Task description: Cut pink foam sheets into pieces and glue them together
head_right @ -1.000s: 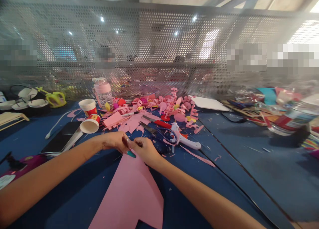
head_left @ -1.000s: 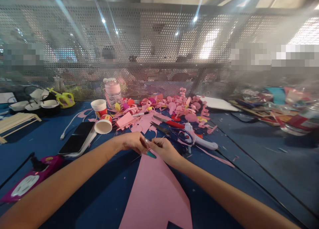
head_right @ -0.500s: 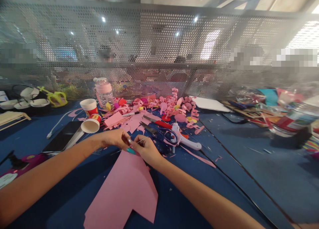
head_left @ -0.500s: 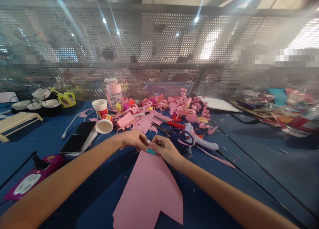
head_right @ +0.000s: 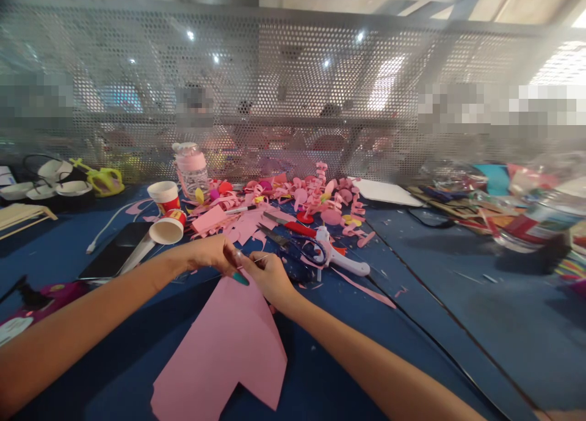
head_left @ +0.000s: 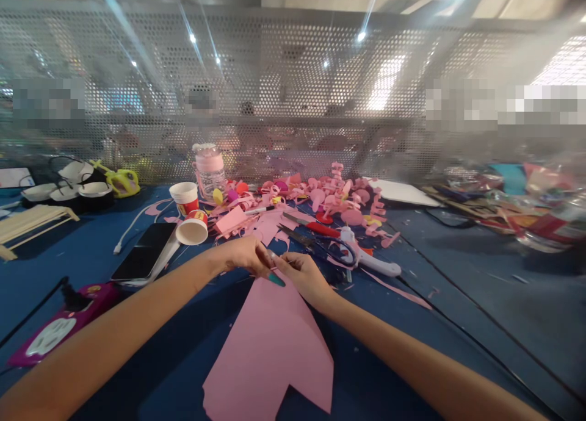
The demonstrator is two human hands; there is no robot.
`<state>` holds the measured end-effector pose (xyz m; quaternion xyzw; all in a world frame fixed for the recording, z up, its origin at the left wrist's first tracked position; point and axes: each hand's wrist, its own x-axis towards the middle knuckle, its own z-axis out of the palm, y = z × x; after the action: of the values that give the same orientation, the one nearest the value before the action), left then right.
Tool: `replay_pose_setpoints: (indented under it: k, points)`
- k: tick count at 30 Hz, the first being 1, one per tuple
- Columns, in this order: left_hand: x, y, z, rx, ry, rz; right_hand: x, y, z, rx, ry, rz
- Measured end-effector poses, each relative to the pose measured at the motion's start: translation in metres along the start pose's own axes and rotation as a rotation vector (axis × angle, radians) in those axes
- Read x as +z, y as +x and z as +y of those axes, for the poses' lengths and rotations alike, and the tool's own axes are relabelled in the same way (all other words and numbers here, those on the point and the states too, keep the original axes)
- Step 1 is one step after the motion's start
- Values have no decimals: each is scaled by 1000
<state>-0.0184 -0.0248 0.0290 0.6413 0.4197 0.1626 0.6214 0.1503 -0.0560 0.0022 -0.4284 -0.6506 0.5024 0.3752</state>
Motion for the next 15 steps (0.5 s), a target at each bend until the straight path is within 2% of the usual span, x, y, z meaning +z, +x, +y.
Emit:
replay_pose_setpoints:
  k: [6, 15]
  points:
    - [1, 0, 1, -79, 0, 42, 0, 0, 4, -33, 85, -49]
    - [-3, -6, 9, -120, 56, -23, 0, -1, 3, -22, 114, -57]
